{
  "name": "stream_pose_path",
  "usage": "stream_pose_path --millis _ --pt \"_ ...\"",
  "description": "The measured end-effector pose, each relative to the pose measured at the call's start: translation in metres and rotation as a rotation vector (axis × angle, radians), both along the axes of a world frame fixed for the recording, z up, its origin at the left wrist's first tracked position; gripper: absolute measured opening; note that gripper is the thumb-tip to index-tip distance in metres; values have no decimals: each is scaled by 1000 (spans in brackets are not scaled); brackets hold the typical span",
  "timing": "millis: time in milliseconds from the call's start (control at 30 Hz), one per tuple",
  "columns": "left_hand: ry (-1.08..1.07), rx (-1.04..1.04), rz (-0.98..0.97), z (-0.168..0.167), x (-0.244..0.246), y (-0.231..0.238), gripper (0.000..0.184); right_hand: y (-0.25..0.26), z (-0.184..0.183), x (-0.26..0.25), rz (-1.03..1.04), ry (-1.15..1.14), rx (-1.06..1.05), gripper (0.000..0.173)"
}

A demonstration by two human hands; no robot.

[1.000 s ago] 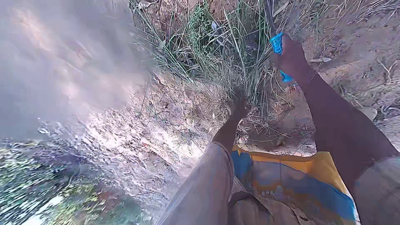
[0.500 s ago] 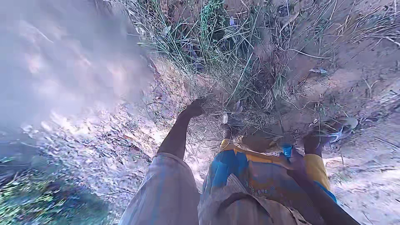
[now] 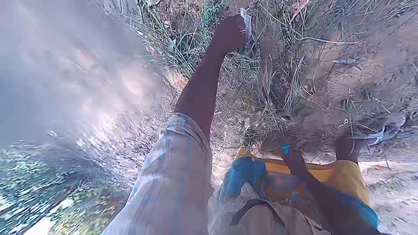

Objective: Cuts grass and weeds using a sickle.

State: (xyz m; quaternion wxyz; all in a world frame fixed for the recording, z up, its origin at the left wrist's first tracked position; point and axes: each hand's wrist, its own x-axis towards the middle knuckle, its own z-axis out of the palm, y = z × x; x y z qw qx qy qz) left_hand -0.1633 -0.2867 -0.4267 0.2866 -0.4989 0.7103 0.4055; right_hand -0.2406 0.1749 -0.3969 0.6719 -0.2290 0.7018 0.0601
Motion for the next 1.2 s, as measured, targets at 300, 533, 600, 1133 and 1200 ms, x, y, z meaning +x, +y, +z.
stream_pose_path --millis 300,533,600,1133,1200 --pt "54 -173 523 -81 -34 15 71 18 54 -107 -119 366 -411 43" --pt "-274 -196 344 -138 -102 20 112 4 14 -123 -316 530 -467 55" --pt "-400 -213 210 -147 -84 42 103 -19 5 -121 -307 453 -477 51" --pt "-385 45 -60 -104 36 65 43 -107 -93 -150 173 91 -121 45" --pt "-391 105 -60 -100 66 96 40 -43 -53 -158 211 138 -40 50"
